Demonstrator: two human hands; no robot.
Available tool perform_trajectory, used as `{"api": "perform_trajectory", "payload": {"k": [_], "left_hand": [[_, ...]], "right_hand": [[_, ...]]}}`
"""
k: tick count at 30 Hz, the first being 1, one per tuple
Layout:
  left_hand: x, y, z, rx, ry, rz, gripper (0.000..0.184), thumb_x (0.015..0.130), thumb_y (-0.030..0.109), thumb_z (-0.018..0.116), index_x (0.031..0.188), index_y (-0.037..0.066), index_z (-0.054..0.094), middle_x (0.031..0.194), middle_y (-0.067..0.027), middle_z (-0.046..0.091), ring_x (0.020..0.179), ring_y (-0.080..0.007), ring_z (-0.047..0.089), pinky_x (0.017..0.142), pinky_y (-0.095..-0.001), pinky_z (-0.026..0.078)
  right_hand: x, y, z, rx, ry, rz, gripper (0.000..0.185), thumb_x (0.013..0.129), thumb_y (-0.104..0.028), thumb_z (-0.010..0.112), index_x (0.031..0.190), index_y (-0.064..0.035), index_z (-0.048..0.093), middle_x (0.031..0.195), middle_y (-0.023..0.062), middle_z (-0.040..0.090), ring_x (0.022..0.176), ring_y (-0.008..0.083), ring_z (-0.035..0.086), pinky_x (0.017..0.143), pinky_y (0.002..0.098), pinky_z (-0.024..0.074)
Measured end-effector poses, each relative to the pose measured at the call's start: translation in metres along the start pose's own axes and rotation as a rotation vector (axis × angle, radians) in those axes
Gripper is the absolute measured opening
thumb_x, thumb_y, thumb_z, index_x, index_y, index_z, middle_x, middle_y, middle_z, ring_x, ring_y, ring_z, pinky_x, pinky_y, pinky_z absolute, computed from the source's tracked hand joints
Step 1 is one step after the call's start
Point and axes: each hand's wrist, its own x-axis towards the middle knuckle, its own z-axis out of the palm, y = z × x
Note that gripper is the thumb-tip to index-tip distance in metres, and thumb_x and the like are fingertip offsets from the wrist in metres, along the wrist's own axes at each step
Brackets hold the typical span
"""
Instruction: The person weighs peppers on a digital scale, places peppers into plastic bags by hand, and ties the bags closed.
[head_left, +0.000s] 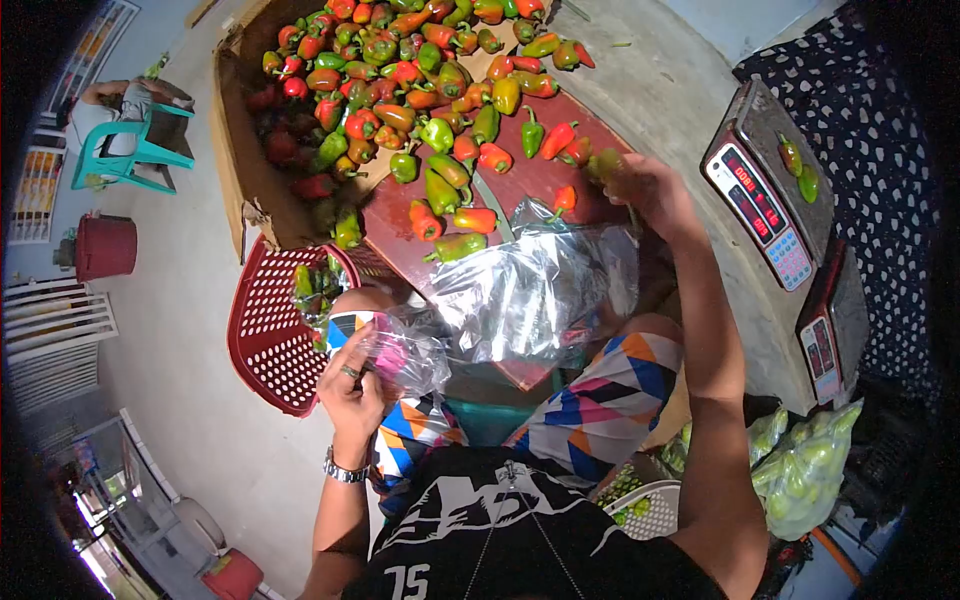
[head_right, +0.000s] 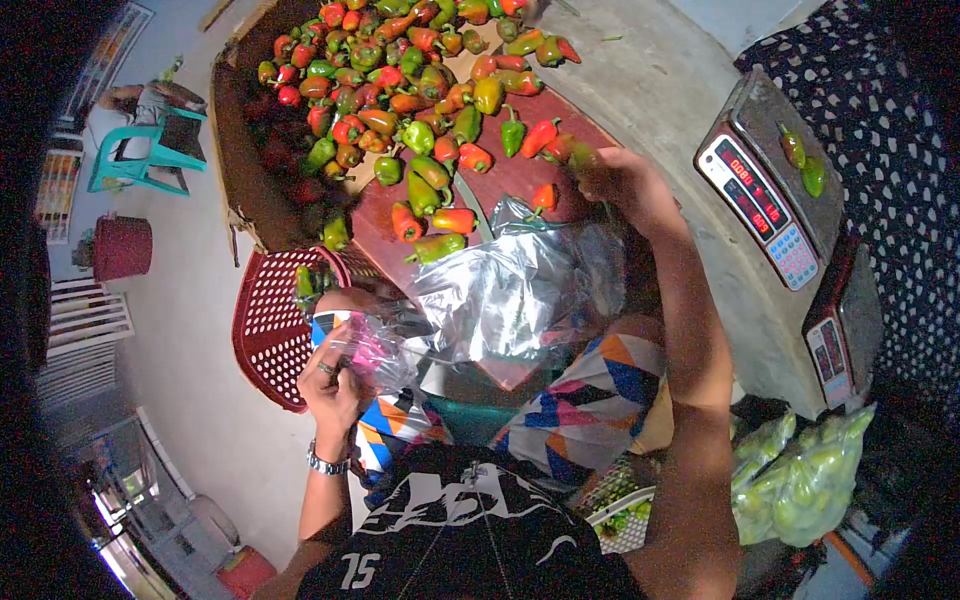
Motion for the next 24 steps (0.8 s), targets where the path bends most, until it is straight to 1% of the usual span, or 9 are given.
{"api": "perform_trajectory", "payload": {"k": [1, 4, 7, 10, 13, 16, 19, 21, 24], "left_hand": [[0.000, 0.000, 0.000, -0.002, 0.004, 0.004, 0.054, 0.071, -0.005, 0.047, 0.117, -0.001, 0.075, 0.124, -0.0153, 0.074, 0.108, -0.0269, 0.073, 0.099, -0.0348, 0.054], [0.001, 0.000, 0.003, -0.015, 0.016, 0.012, 0.054, 0.071, -0.006, 0.047, 0.117, -0.002, 0.075, 0.124, -0.0161, 0.074, 0.108, -0.0268, 0.073, 0.099, -0.0351, 0.054], [0.001, 0.002, 0.002, -0.015, 0.009, 0.020, 0.054, 0.071, -0.006, 0.047, 0.117, -0.002, 0.075, 0.124, -0.0168, 0.073, 0.108, -0.0268, 0.073, 0.101, -0.0355, 0.054], [0.001, 0.002, 0.002, -0.022, 0.002, 0.021, 0.055, 0.071, -0.007, 0.046, 0.117, -0.003, 0.075, 0.124, -0.0173, 0.073, 0.111, -0.0273, 0.072, 0.102, -0.0360, 0.053], [0.000, 0.000, 0.003, -0.046, 0.000, 0.021, 0.056, 0.071, -0.008, 0.045, 0.118, -0.003, 0.074, 0.125, -0.0178, 0.073, 0.115, -0.0280, 0.071, 0.105, -0.0364, 0.052], [0.001, 0.000, 0.006, -0.064, -0.003, 0.027, 0.056, 0.071, -0.008, 0.045, 0.119, -0.003, 0.074, 0.126, -0.0184, 0.072, 0.118, -0.0286, 0.070, 0.106, -0.0368, 0.050], [0.000, 0.004, 0.006, -0.072, -0.028, 0.012, 0.058, 0.071, -0.009, 0.044, 0.122, -0.004, 0.072, 0.127, -0.0187, 0.072, 0.121, -0.0286, 0.068, 0.109, -0.0375, 0.048], [0.001, 0.008, 0.004, -0.073, -0.057, 0.005, 0.061, 0.071, -0.011, 0.040, 0.124, -0.005, 0.070, 0.128, -0.0193, 0.071, 0.125, -0.0288, 0.065, 0.114, -0.0392, 0.045], [0.002, 0.008, 0.005, -0.059, -0.069, 0.005, 0.061, 0.072, -0.010, 0.041, 0.125, -0.005, 0.070, 0.129, -0.0192, 0.071, 0.126, -0.0288, 0.065, 0.114, -0.0392, 0.045]], "right_hand": [[-0.005, -0.007, 0.007, 0.219, 0.006, 0.042, 0.039, 0.094, -0.032, 0.059, 0.111, 0.0012, 0.068, 0.095, 0.0087, 0.074, 0.083, 0.0223, 0.068, 0.072, 0.0327, 0.0516], [-0.014, -0.010, 0.015, 0.295, 0.076, 0.100, 0.054, 0.099, -0.038, 0.051, 0.131, 0.0044, 0.062, 0.113, 0.0127, 0.070, 0.092, 0.0185, 0.066, 0.065, 0.0277, 0.0514], [-0.016, -0.007, 0.019, 0.307, 0.073, 0.096, 0.052, 0.099, -0.038, 0.056, 0.129, 0.0033, 0.062, 0.109, 0.0099, 0.068, 0.082, 0.0163, 0.064, 0.060, 0.0251, 0.0508], [-0.014, 0.003, 0.006, 0.209, -0.038, 0.083, 0.047, 0.100, -0.038, 0.059, 0.125, 0.0016, 0.063, 0.099, 0.0057, 0.065, 0.074, 0.0123, 0.062, 0.052, 0.0208, 0.0484], [-0.016, 0.007, 0.005, 0.240, -0.073, 0.064, 0.042, 0.101, -0.038, 0.062, 0.119, -0.0005, 0.063, 0.091, 0.0025, 0.060, 0.069, 0.0097, 0.060, 0.049, 0.0169, 0.0469], [-0.028, 0.004, 0.006, 0.280, 0.072, 0.043, 0.041, 0.103, -0.040, 0.058, 0.117, -0.0015, 0.061, 0.090, 0.0018, 0.058, 0.067, 0.0092, 0.058, 0.048, 0.0179, 0.0452], [-0.041, -0.002, -0.006, 0.416, 0.034, 0.046, 0.041, 0.105, -0.040, 0.054, 0.117, -0.0017, 0.060, 0.087, 0.0012, 0.057, 0.064, 0.0086, 0.054, 0.046, 0.0189, 0.0420], [-0.048, 0.000, -0.017, 0.433, 0.060, 0.043, 0.041, 0.103, -0.043, 0.055, 0.112, -0.0033, 0.063, 0.084, 0.0009, 0.059, 0.064, 0.0102, 0.056, 0.049, 0.0206, 0.0441], [-0.055, 0.002, -0.022, 0.553, 0.030, 0.034, 0.044, 0.104, -0.045, 0.053, 0.111, -0.0028, 0.064, 0.080, 0.0019, 0.061, 0.060, 0.0121, 0.055, 0.049, 0.0229, 0.0443]]}}
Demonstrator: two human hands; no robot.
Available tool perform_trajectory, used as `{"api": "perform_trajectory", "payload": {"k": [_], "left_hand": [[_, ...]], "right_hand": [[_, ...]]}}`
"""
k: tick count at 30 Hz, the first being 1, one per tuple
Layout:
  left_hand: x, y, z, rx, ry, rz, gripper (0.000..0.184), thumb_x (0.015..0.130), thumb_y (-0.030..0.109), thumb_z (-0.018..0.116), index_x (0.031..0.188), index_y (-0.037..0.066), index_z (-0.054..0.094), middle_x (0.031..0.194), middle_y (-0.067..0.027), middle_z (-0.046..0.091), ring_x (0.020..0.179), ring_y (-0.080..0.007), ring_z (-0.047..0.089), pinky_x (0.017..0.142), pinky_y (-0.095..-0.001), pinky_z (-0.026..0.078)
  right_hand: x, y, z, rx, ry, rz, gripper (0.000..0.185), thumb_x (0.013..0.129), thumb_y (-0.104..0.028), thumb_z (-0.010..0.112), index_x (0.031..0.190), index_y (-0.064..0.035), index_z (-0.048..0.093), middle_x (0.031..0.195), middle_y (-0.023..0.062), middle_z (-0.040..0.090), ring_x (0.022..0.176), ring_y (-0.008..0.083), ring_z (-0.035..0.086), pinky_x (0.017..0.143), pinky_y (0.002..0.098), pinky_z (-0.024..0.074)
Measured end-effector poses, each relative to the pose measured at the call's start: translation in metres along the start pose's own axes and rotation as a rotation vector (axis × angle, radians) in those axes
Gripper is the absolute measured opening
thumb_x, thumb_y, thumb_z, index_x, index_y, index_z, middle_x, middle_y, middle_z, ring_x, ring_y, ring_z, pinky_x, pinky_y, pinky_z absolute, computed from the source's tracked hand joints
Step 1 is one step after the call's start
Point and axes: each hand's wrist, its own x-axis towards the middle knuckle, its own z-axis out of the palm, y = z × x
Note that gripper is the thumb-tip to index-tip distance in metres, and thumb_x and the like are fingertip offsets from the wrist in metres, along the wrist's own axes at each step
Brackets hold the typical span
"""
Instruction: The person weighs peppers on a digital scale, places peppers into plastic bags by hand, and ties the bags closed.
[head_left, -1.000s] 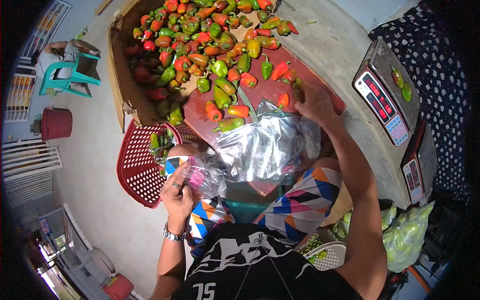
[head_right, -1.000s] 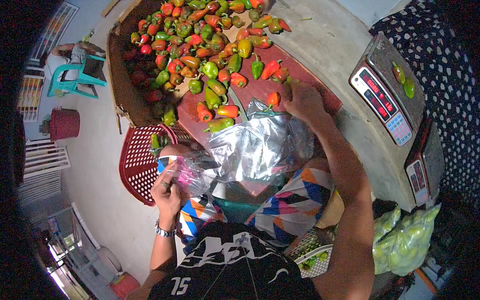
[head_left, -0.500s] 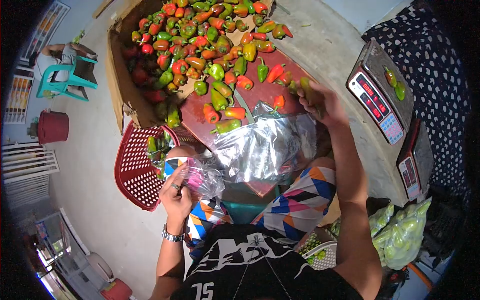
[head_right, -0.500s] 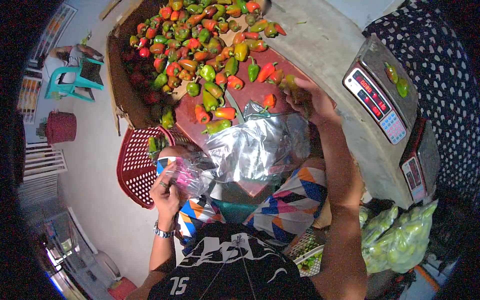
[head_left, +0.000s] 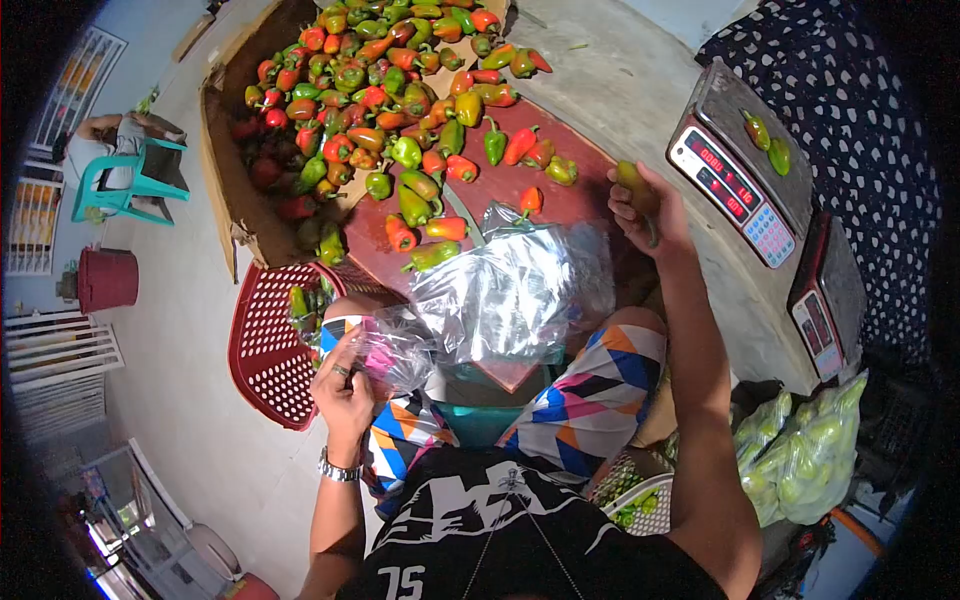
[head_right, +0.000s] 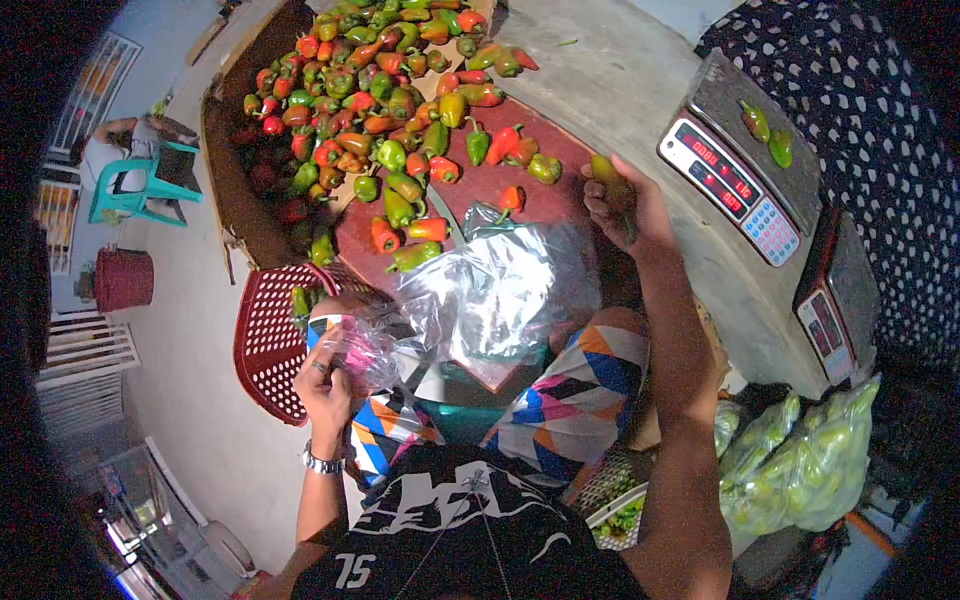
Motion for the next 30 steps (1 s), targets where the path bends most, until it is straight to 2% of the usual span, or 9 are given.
{"api": "perform_trajectory", "payload": {"k": [4, 7, 9, 12, 14, 16, 22, 25, 30], "left_hand": [[-0.001, 0.000, 0.002, -0.030, 0.006, -0.020, 0.060, 0.073, -0.009, 0.042, 0.126, -0.005, 0.070, 0.129, -0.0189, 0.071, 0.126, -0.0282, 0.064, 0.114, -0.0389, 0.045], [-0.002, -0.002, 0.000, -0.009, 0.019, 0.002, 0.057, 0.074, -0.007, 0.043, 0.124, -0.005, 0.070, 0.128, -0.0186, 0.071, 0.123, -0.0279, 0.067, 0.111, -0.0379, 0.047], [-0.002, -0.005, 0.000, 0.030, 0.052, 0.039, 0.054, 0.074, -0.006, 0.046, 0.121, -0.005, 0.072, 0.124, -0.0180, 0.073, 0.116, -0.0277, 0.071, 0.105, -0.0359, 0.051], [-0.003, -0.006, 0.001, -0.001, 0.080, 0.035, 0.053, 0.074, -0.006, 0.047, 0.120, -0.004, 0.072, 0.125, -0.0176, 0.073, 0.116, -0.0274, 0.071, 0.105, -0.0360, 0.051], [-0.005, -0.008, 0.000, -0.014, 0.093, 0.036, 0.053, 0.074, -0.007, 0.046, 0.121, -0.003, 0.072, 0.125, -0.0178, 0.073, 0.116, -0.0279, 0.071, 0.105, -0.0363, 0.051], [-0.005, -0.010, 0.000, 0.013, 0.092, 0.041, 0.054, 0.074, -0.007, 0.046, 0.121, -0.003, 0.072, 0.125, -0.0181, 0.073, 0.116, -0.0282, 0.071, 0.106, -0.0365, 0.051], [-0.007, -0.011, -0.001, 0.022, 0.107, 0.044, 0.054, 0.074, -0.006, 0.047, 0.120, -0.001, 0.073, 0.126, -0.0175, 0.073, 0.116, -0.0281, 0.071, 0.104, -0.0366, 0.051], [-0.007, -0.012, 0.000, 0.018, 0.105, 0.024, 0.053, 0.074, -0.006, 0.047, 0.120, -0.001, 0.074, 0.126, -0.0173, 0.073, 0.116, -0.0284, 0.071, 0.104, -0.0370, 0.052], [-0.007, -0.015, 0.002, 0.019, 0.096, 0.027, 0.053, 0.074, -0.005, 0.047, 0.120, 0.000, 0.074, 0.126, -0.0168, 0.073, 0.117, -0.0284, 0.070, 0.105, -0.0373, 0.051]], "right_hand": [[-0.007, 0.008, 0.017, 0.049, -0.144, -0.133, 0.046, 0.106, -0.044, 0.048, 0.111, -0.0011, 0.064, 0.076, 0.0043, 0.061, 0.052, 0.0137, 0.053, 0.046, 0.0233, 0.0435], [0.008, 0.015, 0.033, 0.152, -0.361, -0.053, 0.044, 0.109, -0.039, 0.043, 0.116, 0.0003, 0.061, 0.074, 0.0058, 0.060, 0.046, 0.0106, 0.047, 0.040, 0.0212, 0.0371], [0.015, 0.021, 0.050, 0.119, -0.291, -0.072, 0.042, 0.108, -0.036, 0.044, 0.117, 0.0011, 0.061, 0.079, 0.0086, 0.063, 0.045, 0.0104, 0.046, 0.037, 0.0216, 0.0359], [0.029, 0.034, 0.058, 0.047, -0.171, -0.131, 0.039, 0.108, -0.032, 0.045, 0.118, 0.0024, 0.061, 0.086, 0.0130, 0.067, 0.045, 0.0104, 0.047, 0.036, 0.0221, 0.0359], [0.040, 0.038, 0.057, 0.073, -0.229, -0.096, 0.039, 0.108, -0.031, 0.045, 0.119, 0.0034, 0.060, 0.092, 0.0161, 0.067, 0.048, 0.0117, 0.050, 0.038, 0.0222, 0.0386], [0.044, 0.036, 0.061, 0.176, -0.424, 0.026, 0.039, 0.108, -0.030, 0.045, 0.122, 0.0043, 0.059, 0.099, 0.0196, 0.066, 0.054, 0.0141, 0.056, 0.042, 0.0223, 0.0435], [0.045, 0.044, 0.095, 0.082, -0.282, -0.021, 0.057, 0.111, -0.049, 0.037, 0.118, 0.0024, 0.060, 0.095, 0.0164, 0.065, 0.054, 0.0141, 0.054, 0.042, 0.0224, 0.0402], [0.030, 0.044, 0.118, 0.108, -0.181, -0.021, 0.063, 0.109, -0.059, 0.034, 0.109, -0.0010, 0.058, 0.087, 0.0118, 0.061, 0.053, 0.0129, 0.051, 0.043, 0.0232, 0.0372], [0.029, 0.051, 0.101, 0.084, -0.272, 0.000, 0.060, 0.107, -0.064, 0.038, 0.100, -0.0055, 0.052, 0.081, 0.0062, 0.054, 0.052, 0.0110, 0.046, 0.044, 0.0244, 0.0360]]}}
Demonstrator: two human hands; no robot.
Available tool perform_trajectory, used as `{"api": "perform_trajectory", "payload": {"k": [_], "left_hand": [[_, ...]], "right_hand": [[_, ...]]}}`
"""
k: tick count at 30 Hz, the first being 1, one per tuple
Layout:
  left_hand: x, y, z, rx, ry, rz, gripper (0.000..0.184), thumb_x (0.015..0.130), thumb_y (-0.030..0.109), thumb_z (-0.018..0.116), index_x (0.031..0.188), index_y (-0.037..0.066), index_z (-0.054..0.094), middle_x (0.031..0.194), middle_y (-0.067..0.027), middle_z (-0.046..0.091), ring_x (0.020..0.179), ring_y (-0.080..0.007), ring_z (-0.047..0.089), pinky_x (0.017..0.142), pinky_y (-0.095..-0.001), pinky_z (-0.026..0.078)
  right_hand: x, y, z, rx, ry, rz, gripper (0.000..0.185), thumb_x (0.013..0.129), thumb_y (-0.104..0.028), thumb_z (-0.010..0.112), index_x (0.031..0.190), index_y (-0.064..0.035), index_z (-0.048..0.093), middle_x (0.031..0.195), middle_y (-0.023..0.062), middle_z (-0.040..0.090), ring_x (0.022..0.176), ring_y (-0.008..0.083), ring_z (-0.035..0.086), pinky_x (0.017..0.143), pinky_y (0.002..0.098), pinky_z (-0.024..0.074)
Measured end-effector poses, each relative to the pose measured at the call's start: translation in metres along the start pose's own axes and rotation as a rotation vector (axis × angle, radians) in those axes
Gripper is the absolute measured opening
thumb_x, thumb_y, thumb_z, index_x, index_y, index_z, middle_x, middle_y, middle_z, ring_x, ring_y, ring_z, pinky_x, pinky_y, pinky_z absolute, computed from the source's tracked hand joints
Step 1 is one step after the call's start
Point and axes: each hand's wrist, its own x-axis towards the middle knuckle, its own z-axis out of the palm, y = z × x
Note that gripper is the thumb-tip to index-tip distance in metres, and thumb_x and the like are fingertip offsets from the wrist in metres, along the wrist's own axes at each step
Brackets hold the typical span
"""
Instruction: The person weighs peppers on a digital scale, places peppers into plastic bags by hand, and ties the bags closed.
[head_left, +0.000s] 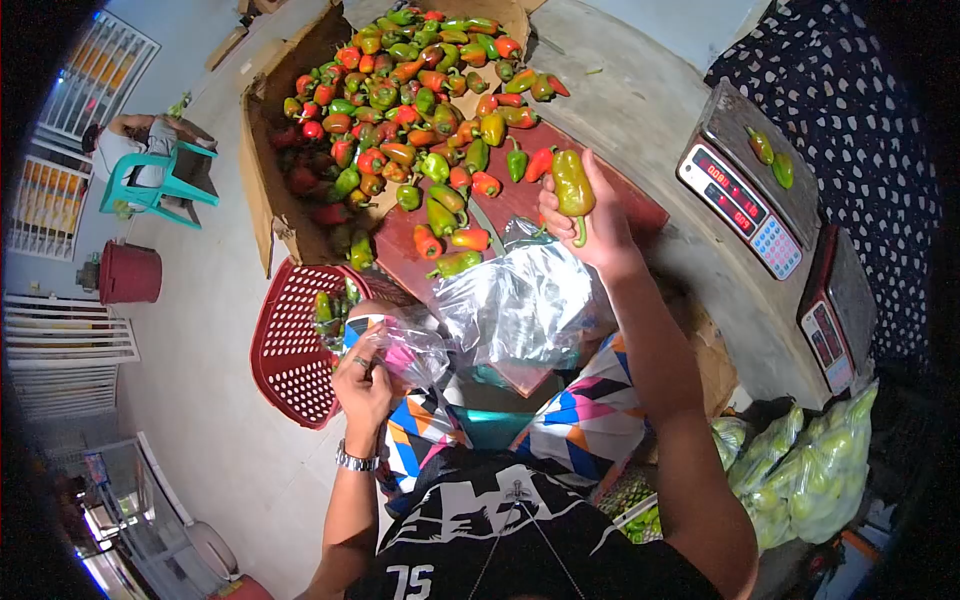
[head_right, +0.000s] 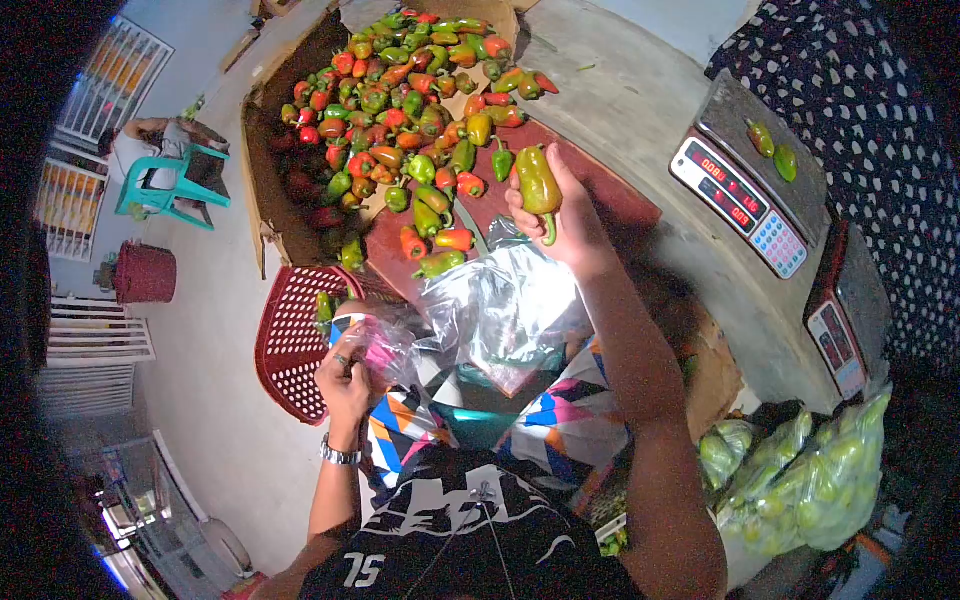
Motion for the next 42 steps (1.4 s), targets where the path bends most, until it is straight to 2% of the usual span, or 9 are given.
{"api": "perform_trajectory", "payload": {"k": [4, 7, 10, 13, 19, 25, 34, 37, 42], "left_hand": [[0.001, 0.006, 0.001, 0.004, -0.011, -0.014, 0.053, 0.074, -0.005, 0.047, 0.120, 0.001, 0.073, 0.126, -0.0162, 0.073, 0.118, -0.0284, 0.070, 0.106, -0.0375, 0.051], [0.002, 0.008, 0.000, -0.010, -0.014, -0.016, 0.053, 0.074, -0.006, 0.047, 0.120, 0.000, 0.073, 0.126, -0.0161, 0.073, 0.118, -0.0281, 0.070, 0.105, -0.0373, 0.051], [0.002, 0.010, 0.001, -0.033, -0.009, -0.017, 0.053, 0.074, -0.007, 0.047, 0.119, -0.001, 0.073, 0.126, -0.0161, 0.073, 0.118, -0.0276, 0.070, 0.105, -0.0370, 0.051], [0.002, 0.010, 0.002, -0.051, -0.006, -0.017, 0.053, 0.074, -0.008, 0.047, 0.119, -0.001, 0.073, 0.126, -0.0165, 0.073, 0.117, -0.0274, 0.070, 0.105, -0.0367, 0.052], [0.003, 0.011, 0.002, 0.015, 0.001, 0.028, 0.053, 0.074, -0.007, 0.046, 0.119, -0.001, 0.073, 0.125, -0.0164, 0.073, 0.117, -0.0270, 0.070, 0.103, -0.0367, 0.053], [0.003, 0.012, 0.001, 0.006, -0.018, -0.006, 0.054, 0.073, -0.006, 0.046, 0.119, -0.001, 0.073, 0.125, -0.0166, 0.073, 0.116, -0.0277, 0.071, 0.103, -0.0366, 0.053], [0.004, 0.016, 0.000, 0.057, -0.016, 0.018, 0.054, 0.073, -0.006, 0.046, 0.119, 0.000, 0.073, 0.125, -0.0171, 0.073, 0.116, -0.0283, 0.071, 0.104, -0.0373, 0.053], [0.004, 0.013, 0.001, 0.060, -0.017, 0.026, 0.054, 0.073, -0.007, 0.046, 0.120, 0.000, 0.073, 0.125, -0.0172, 0.073, 0.116, -0.0280, 0.071, 0.104, -0.0373, 0.053], [0.003, 0.010, 0.000, 0.045, -0.021, 0.016, 0.054, 0.074, -0.007, 0.047, 0.121, 0.001, 0.073, 0.126, -0.0170, 0.073, 0.117, -0.0275, 0.071, 0.104, -0.0371, 0.052]], "right_hand": [[-0.002, 0.003, -0.007, -0.064, 0.011, -0.013, 0.060, 0.106, -0.064, 0.040, 0.099, -0.0062, 0.052, 0.081, 0.0053, 0.053, 0.051, 0.0103, 0.045, 0.043, 0.0236, 0.0345], [0.000, 0.001, -0.019, -0.065, -0.072, -0.026, 0.057, 0.105, -0.064, 0.045, 0.104, -0.0077, 0.054, 0.084, 0.0061, 0.057, 0.057, 0.0121, 0.050, 0.050, 0.0259, 0.0386], [0.003, 0.014, -0.010, -0.108, 0.317, -0.203, 0.053, 0.104, -0.062, 0.050, 0.110, -0.0102, 0.057, 0.090, 0.0075, 0.061, 0.067, 0.0150, 0.057, 0.060, 0.0304, 0.0426], [0.005, 0.010, -0.022, -0.146, 0.242, -0.142, 0.052, 0.102, -0.063, 0.052, 0.113, -0.0127, 0.059, 0.093, 0.0078, 0.064, 0.077, 0.0186, 0.060, 0.067, 0.0346, 0.0442], [0.004, 0.005, -0.024, -0.005, 0.220, -0.039, 0.058, 0.101, -0.068, 0.048, 0.101, -0.0111, 0.059, 0.084, 0.0091, 0.064, 0.066, 0.0228, 0.060, 0.057, 0.0344, 0.0428], [0.009, 0.007, -0.027, -0.092, 0.239, -0.015, 0.067, 0.094, -0.078, 0.050, 0.090, -0.0110, 0.056, 0.073, 0.0071, 0.060, 0.059, 0.0208, 0.058, 0.052, 0.0333, 0.0418], [0.008, 0.011, -0.021, -0.191, 0.281, -0.014, 0.067, 0.093, -0.080, 0.050, 0.089, -0.0125, 0.054, 0.068, 0.0069, 0.058, 0.051, 0.0189, 0.056, 0.044, 0.0295, 0.0377], [0.007, 0.011, -0.019, -0.210, 0.279, -0.025, 0.066, 0.094, -0.079, 0.050, 0.089, -0.0124, 0.054, 0.066, 0.0069, 0.058, 0.051, 0.0196, 0.057, 0.044, 0.0299, 0.0385], [0.011, 0.016, -0.032, -0.114, 0.290, -0.078, 0.061, 0.102, -0.067, 0.045, 0.102, -0.0086, 0.060, 0.083, 0.0130, 0.067, 0.068, 0.0248, 0.065, 0.061, 0.0362, 0.0497]]}}
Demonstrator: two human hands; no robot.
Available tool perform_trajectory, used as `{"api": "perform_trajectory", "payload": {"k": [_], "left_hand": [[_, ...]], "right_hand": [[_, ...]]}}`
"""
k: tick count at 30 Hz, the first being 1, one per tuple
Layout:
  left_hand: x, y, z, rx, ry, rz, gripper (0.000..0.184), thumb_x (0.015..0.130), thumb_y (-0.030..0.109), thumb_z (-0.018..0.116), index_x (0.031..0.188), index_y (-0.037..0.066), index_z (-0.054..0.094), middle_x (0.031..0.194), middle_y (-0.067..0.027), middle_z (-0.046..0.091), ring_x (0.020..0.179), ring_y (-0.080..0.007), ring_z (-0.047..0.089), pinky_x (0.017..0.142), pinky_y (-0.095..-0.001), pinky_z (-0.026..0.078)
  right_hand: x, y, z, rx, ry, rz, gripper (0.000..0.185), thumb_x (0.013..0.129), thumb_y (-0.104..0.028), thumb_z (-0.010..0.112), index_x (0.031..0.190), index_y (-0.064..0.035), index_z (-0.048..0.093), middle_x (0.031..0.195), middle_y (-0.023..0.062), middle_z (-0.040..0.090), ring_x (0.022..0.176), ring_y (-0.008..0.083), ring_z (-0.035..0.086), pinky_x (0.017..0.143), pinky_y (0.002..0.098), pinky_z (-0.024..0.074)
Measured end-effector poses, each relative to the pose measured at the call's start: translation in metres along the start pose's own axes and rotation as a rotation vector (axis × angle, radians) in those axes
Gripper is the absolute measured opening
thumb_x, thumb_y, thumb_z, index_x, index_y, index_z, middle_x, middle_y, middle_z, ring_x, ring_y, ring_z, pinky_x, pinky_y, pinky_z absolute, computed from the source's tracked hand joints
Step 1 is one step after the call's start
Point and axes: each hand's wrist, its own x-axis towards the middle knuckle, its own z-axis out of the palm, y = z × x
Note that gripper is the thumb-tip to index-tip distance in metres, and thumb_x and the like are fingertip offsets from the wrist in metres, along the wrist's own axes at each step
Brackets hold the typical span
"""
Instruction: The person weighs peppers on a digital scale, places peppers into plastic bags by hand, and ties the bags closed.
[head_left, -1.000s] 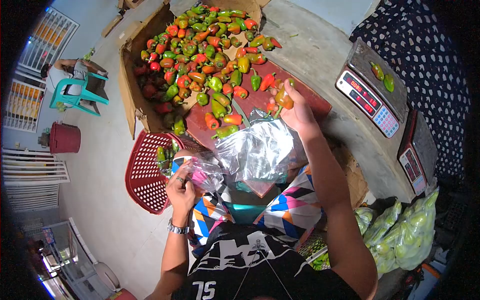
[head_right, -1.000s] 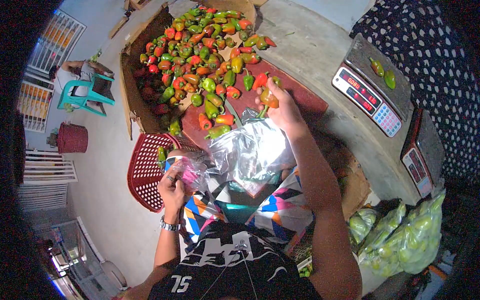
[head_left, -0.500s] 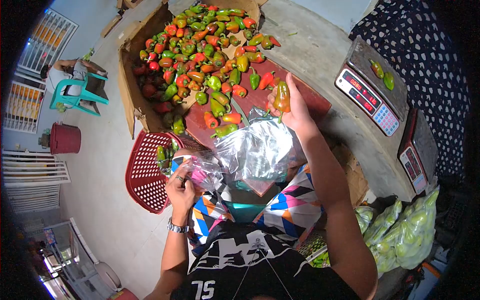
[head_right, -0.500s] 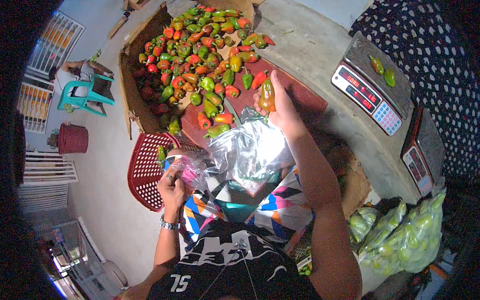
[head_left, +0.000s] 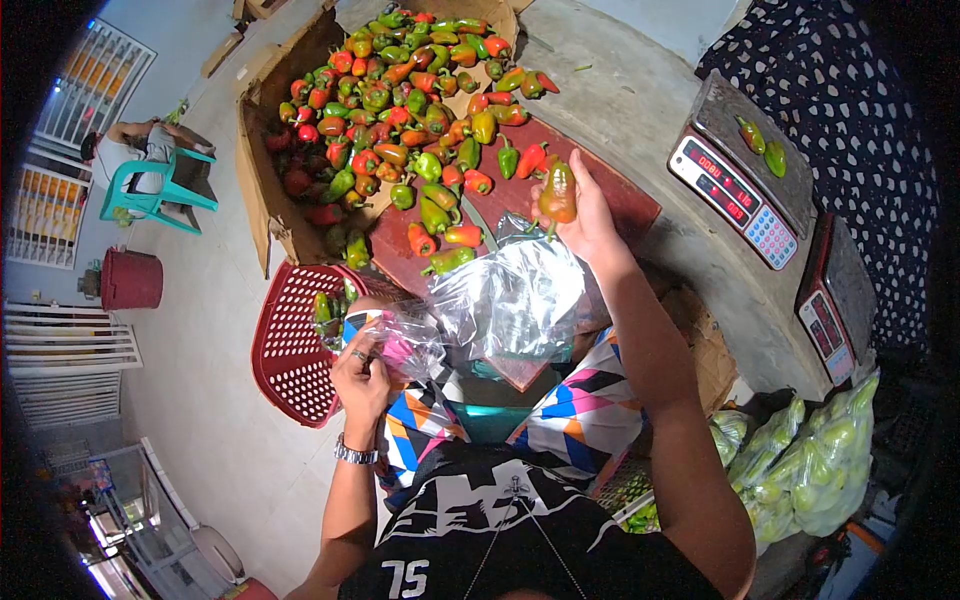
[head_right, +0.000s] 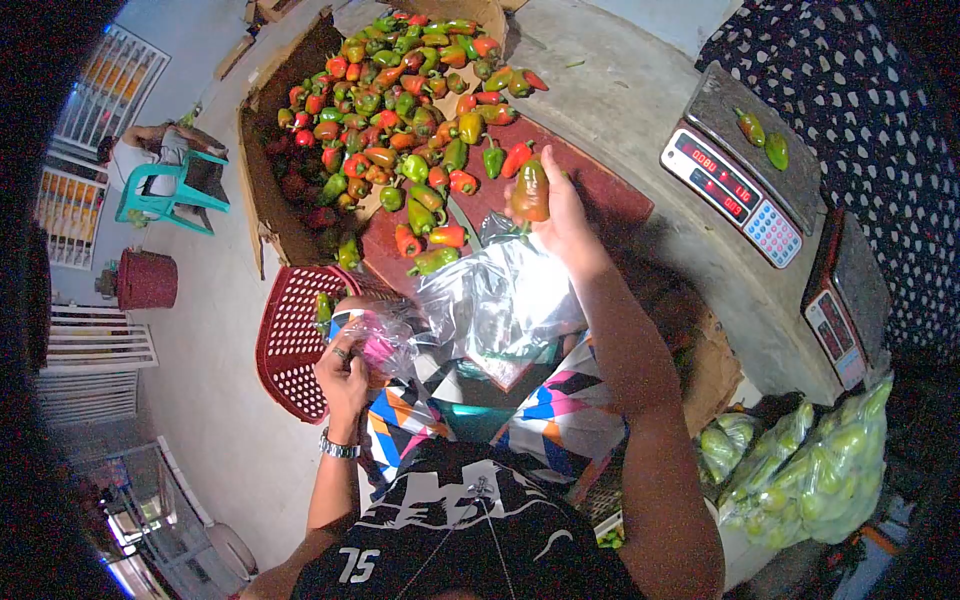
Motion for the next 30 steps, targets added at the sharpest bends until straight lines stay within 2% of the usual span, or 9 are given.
{"api": "perform_trajectory", "payload": {"k": [4, 7, 10, 13, 16, 22, 25, 28, 30], "left_hand": [[0.000, 0.001, 0.001, -0.003, 0.006, 0.006, 0.054, 0.075, -0.007, 0.047, 0.121, 0.000, 0.073, 0.126, -0.0167, 0.073, 0.116, -0.0278, 0.071, 0.105, -0.0370, 0.052], [0.001, 0.003, 0.001, 0.001, 0.008, 0.003, 0.054, 0.075, -0.007, 0.046, 0.121, 0.000, 0.073, 0.125, -0.0166, 0.073, 0.117, -0.0282, 0.070, 0.105, -0.0374, 0.051], [0.001, 0.003, 0.001, 0.008, 0.010, 0.006, 0.053, 0.075, -0.007, 0.046, 0.121, 0.000, 0.073, 0.125, -0.0167, 0.073, 0.117, -0.0285, 0.070, 0.106, -0.0378, 0.050], [0.000, 0.000, 0.001, 0.001, 0.008, 0.003, 0.053, 0.075, -0.007, 0.046, 0.121, -0.001, 0.073, 0.125, -0.0171, 0.073, 0.117, -0.0288, 0.070, 0.107, -0.0382, 0.050], [0.001, 0.002, 0.000, -0.020, 0.007, 0.000, 0.053, 0.075, -0.007, 0.046, 0.121, -0.001, 0.073, 0.125, -0.0173, 0.073, 0.117, -0.0292, 0.070, 0.107, -0.0383, 0.050], [0.001, 0.001, -0.001, -0.015, 0.014, 0.020, 0.054, 0.075, -0.008, 0.047, 0.121, -0.001, 0.073, 0.125, -0.0171, 0.073, 0.118, -0.0293, 0.069, 0.107, -0.0388, 0.050], [0.001, 0.002, -0.001, -0.019, 0.014, 0.015, 0.054, 0.075, -0.008, 0.046, 0.121, -0.001, 0.073, 0.125, -0.0179, 0.073, 0.119, -0.0292, 0.069, 0.107, -0.0388, 0.050], [0.000, 0.003, -0.003, -0.020, 0.013, -0.003, 0.053, 0.074, -0.008, 0.046, 0.120, -0.002, 0.072, 0.125, -0.0188, 0.073, 0.119, -0.0295, 0.069, 0.108, -0.0389, 0.049], [0.001, 0.003, -0.001, -0.034, 0.005, -0.025, 0.053, 0.074, -0.008, 0.046, 0.120, -0.004, 0.072, 0.125, -0.0192, 0.073, 0.119, -0.0299, 0.069, 0.108, -0.0391, 0.049]], "right_hand": [[0.004, 0.000, -0.010, 0.077, -0.149, 0.043, 0.053, 0.109, -0.049, 0.043, 0.120, -0.0006, 0.062, 0.113, 0.0211, 0.070, 0.100, 0.0295, 0.068, 0.089, 0.0409, 0.0528], [0.005, 0.004, -0.009, 0.108, -0.129, 0.027, 0.049, 0.108, -0.041, 0.046, 0.128, 0.0018, 0.058, 0.126, 0.0227, 0.067, 0.109, 0.0301, 0.067, 0.095, 0.0429, 0.0519], [0.001, 0.004, -0.004, 0.031, -0.140, -0.007, 0.045, 0.106, -0.035, 0.056, 0.131, 0.0027, 0.056, 0.125, 0.0184, 0.064, 0.111, 0.0286, 0.065, 0.097, 0.0460, 0.0521], [-0.003, 0.001, -0.001, 0.003, -0.110, -0.047, 0.033, 0.103, -0.019, 0.061, 0.130, -0.0002, 0.056, 0.122, 0.0131, 0.065, 0.110, 0.0249, 0.064, 0.099, 0.0418, 0.0495], [-0.005, -0.001, 0.000, -0.051, -0.140, -0.055, 0.032, 0.100, -0.017, 0.065, 0.127, -0.0023, 0.057, 0.116, 0.0078, 0.064, 0.104, 0.0215, 0.064, 0.092, 0.0404, 0.0525], [0.001, 0.001, -0.009, -0.241, 0.016, -0.078, 0.038, 0.099, -0.035, 0.071, 0.122, -0.0074, 0.058, 0.105, 0.0055, 0.064, 0.092, 0.0197, 0.064, 0.077, 0.0340, 0.0513], [0.004, -0.003, -0.010, -0.067, 0.026, -0.002, 0.044, 0.098, -0.045, 0.069, 0.118, -0.0076, 0.058, 0.099, 0.0077, 0.064, 0.080, 0.0190, 0.063, 0.068, 0.0318, 0.0503], [-0.003, -0.011, 0.006, 0.062, 0.174, 0.020, 0.045, 0.103, -0.050, 0.060, 0.112, -0.0069, 0.057, 0.094, 0.0103, 0.065, 0.069, 0.0184, 0.059, 0.058, 0.0309, 0.0482], [0.001, -0.014, -0.021, 0.027, 0.033, 0.072, 0.047, 0.104, -0.052, 0.055, 0.112, -0.0055, 0.056, 0.092, 0.0115, 0.065, 0.069, 0.0186, 0.061, 0.057, 0.0309, 0.0494]]}}
